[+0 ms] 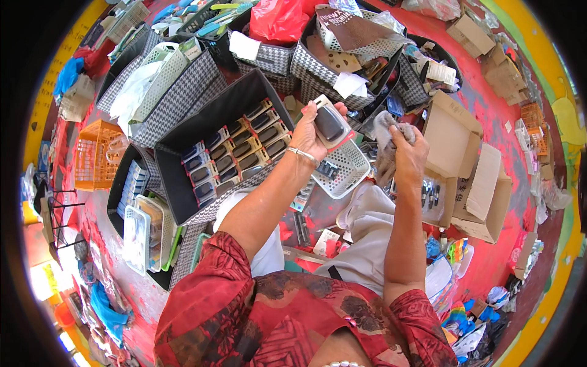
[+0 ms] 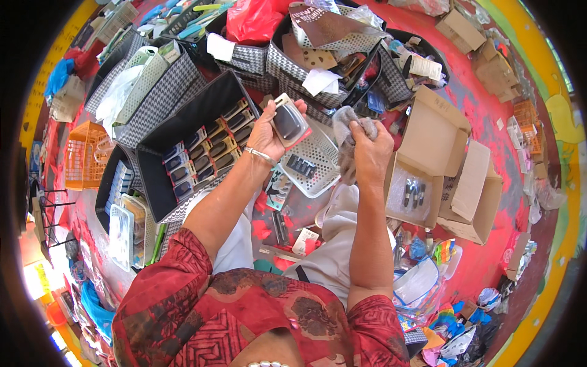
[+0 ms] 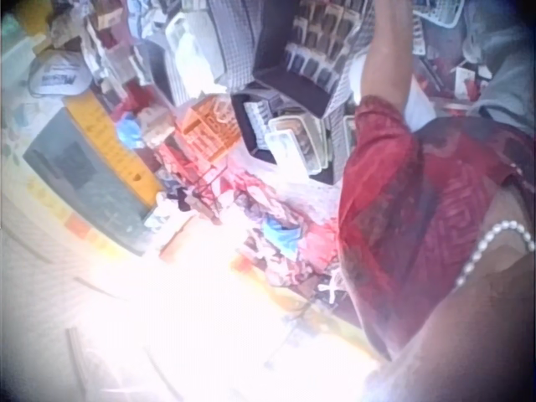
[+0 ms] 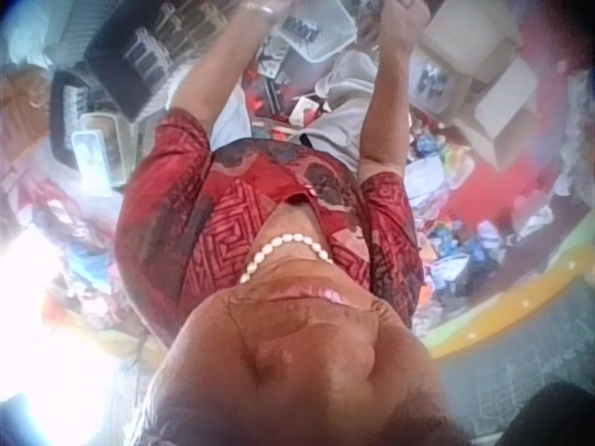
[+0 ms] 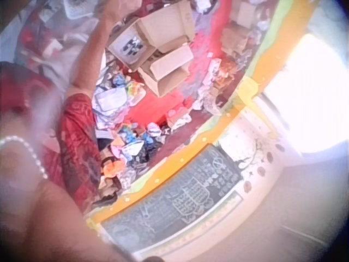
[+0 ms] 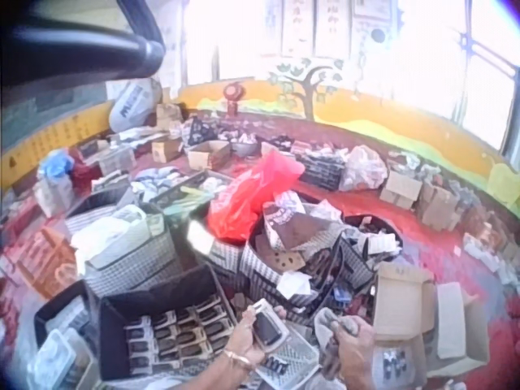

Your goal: The person sits on the floor and wipes small packaged items with a cloth, then places them into a white basket. They handle multiple items one by one, wiping each before setting it aside.

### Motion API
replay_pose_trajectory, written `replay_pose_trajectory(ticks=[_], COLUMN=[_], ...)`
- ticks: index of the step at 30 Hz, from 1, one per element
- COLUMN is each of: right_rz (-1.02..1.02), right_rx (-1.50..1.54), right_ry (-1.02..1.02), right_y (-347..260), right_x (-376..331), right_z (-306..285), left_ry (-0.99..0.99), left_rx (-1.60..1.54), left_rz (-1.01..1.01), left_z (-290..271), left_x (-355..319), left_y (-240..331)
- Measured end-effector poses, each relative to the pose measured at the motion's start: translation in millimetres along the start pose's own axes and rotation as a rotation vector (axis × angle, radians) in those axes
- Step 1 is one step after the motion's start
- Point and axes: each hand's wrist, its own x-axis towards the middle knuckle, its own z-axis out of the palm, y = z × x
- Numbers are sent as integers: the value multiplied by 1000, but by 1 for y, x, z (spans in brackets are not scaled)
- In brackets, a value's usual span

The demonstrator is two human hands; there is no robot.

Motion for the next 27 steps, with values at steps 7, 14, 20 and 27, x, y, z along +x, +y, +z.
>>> replay_pose_trajectory(ticks=[7,14,20,27], right_rz=[342,298,-739,-185], right_rx=[619,615,-372,173], right_ry=[-257,-317,-16,-195], right_y=[-5,-19,-20,-40], right_x=[-25,-32,-46,-37], right_z=[26,29,39,7], left_ry=[-67,-107,-149,-329], left_rx=[15,202,128,-18], left_rz=[84,143,28,-33], left_z=[7,12,12,10], left_x=[-5,-9,-11,-7], left_y=[-5,-8,-7,11])
